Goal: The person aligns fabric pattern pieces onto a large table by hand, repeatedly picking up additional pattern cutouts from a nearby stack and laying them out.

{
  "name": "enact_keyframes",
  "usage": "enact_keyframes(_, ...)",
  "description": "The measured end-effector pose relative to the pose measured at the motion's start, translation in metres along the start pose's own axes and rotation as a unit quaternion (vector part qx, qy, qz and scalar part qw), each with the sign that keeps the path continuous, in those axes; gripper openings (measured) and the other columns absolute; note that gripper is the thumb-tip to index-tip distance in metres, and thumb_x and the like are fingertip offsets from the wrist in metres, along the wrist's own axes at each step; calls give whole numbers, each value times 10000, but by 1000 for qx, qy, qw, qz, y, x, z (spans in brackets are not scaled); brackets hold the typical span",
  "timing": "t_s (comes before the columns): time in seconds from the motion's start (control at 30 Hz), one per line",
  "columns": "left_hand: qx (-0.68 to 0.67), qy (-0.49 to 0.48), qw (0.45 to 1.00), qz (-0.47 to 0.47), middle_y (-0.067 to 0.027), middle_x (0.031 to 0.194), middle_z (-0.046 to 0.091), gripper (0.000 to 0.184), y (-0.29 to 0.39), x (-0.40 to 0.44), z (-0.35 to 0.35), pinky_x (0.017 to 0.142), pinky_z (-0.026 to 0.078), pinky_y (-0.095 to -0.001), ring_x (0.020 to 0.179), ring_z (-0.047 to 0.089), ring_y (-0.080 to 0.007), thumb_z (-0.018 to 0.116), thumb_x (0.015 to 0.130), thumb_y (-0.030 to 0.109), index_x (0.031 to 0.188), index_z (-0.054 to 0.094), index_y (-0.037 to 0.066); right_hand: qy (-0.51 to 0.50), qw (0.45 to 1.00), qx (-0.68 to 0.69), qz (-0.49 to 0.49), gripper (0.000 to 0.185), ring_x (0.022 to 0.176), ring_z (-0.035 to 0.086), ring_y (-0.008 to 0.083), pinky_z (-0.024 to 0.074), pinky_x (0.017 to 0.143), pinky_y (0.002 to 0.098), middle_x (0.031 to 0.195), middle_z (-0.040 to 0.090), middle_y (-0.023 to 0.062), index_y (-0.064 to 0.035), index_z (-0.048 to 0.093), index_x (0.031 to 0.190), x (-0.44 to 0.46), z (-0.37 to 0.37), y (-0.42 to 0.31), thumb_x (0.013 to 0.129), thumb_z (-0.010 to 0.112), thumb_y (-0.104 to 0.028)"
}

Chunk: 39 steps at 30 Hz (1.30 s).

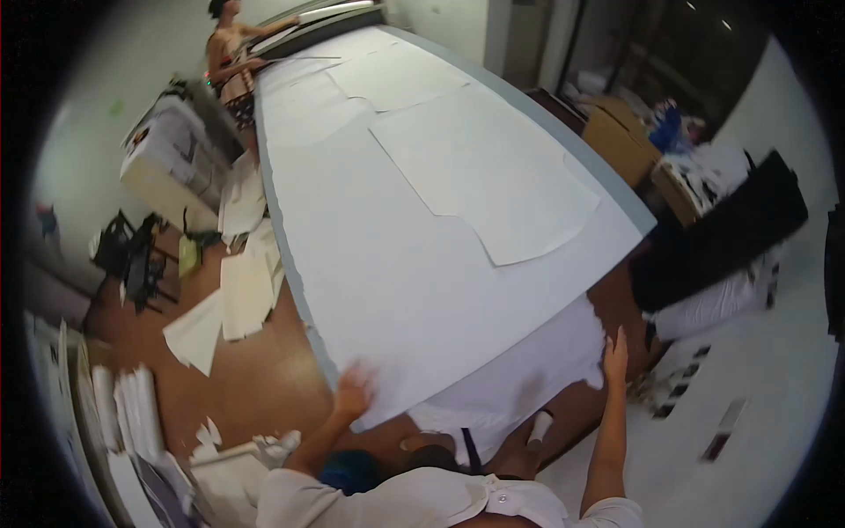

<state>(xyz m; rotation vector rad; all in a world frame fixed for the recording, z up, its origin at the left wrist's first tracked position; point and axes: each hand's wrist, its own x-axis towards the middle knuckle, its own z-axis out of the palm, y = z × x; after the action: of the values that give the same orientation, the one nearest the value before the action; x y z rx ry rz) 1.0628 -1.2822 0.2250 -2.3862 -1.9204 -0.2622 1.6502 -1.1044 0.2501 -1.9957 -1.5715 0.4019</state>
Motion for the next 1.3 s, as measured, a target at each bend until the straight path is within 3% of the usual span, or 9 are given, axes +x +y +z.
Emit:
enact_keyframes(0.07,-70,173,913,-362,-173,1321,353,532,43,-15,8,995,272,-388,1163,381,-325,490,834,186,1319,323,41,-17,999,14,-45,462,1238,324,319,231,1032,361,1313,376,199,34,364,1274,42,-19,8,913,411,-250)
enact_keyframes(0.1,29,217,878,-425,-210,1323,340,519,70,-12,5,1000,260,-398,1185,358,-343,491,844,143,1313,316,6,-28,997,30,-68,477,1252,302,314,213,1039,373,1325,363,194,27,348,1286,62,-26,11,917,398,-272)
enact_keyframes(0.2,-27,178,851,-494,-199,1363,298,469,135,-24,19,1009,242,-415,1257,282,-336,406,900,211,1320,318,22,-95,983,56,-149,508,1279,257,305,176,1053,398,1347,336,183,11,315,1310,136,-43,36,925,372,-315)
enact_keyframes(0.33,12,117,772,-625,-167,1392,267,475,170,-33,47,1011,231,-454,1292,226,-336,336,926,297,1325,319,40,-80,957,-280,-4,585,1325,140,272,104,1062,452,1411,230,138,-47,218,1364,238,-11,97,924,304,-423)
enact_keyframes(0.43,39,97,747,-656,-160,1398,256,504,190,-28,63,1013,223,-474,1296,216,-334,342,923,330,1335,298,45,-105,962,-245,-59,607,1333,99,262,86,1058,472,1429,181,117,-67,184,1376,283,-9,107,919,278,-456)
enact_keyframes(0.5,41,64,668,-741,-154,1407,236,549,202,-8,65,1011,216,-499,1307,185,-327,329,917,392,1341,284,46,-122,964,-211,-104,629,1341,58,251,68,1055,491,1447,133,96,-87,149,1387,308,1,103,915,252,-490)
enact_keyframes(0.67,31,12,600,-799,-136,1432,172,671,193,4,61,1025,168,-514,1322,146,-299,303,885,513,1366,209,54,-128,956,-213,-153,658,1344,44,239,20,1063,468,1456,96,73,-120,110,1398,322,12,124,901,261,-524)
enact_keyframes(0.83,-12,-38,604,-796,-133,1442,130,859,184,-12,36,1024,73,-547,1330,117,-269,264,803,680,1379,162,52,-117,954,-225,-160,661,1343,65,226,19,1059,486,1453,112,75,-123,107,1398,323,17,124,900,266,-527)
enact_keyframes(1.3,31,7,637,-771,-148,1428,174,810,188,-12,56,1011,134,-550,1314,178,-275,318,824,631,1364,207,38,-94,940,-284,-165,669,1329,122,272,64,1046,522,1429,178,130,-76,206,1371,332,2,121,887,338,-518)
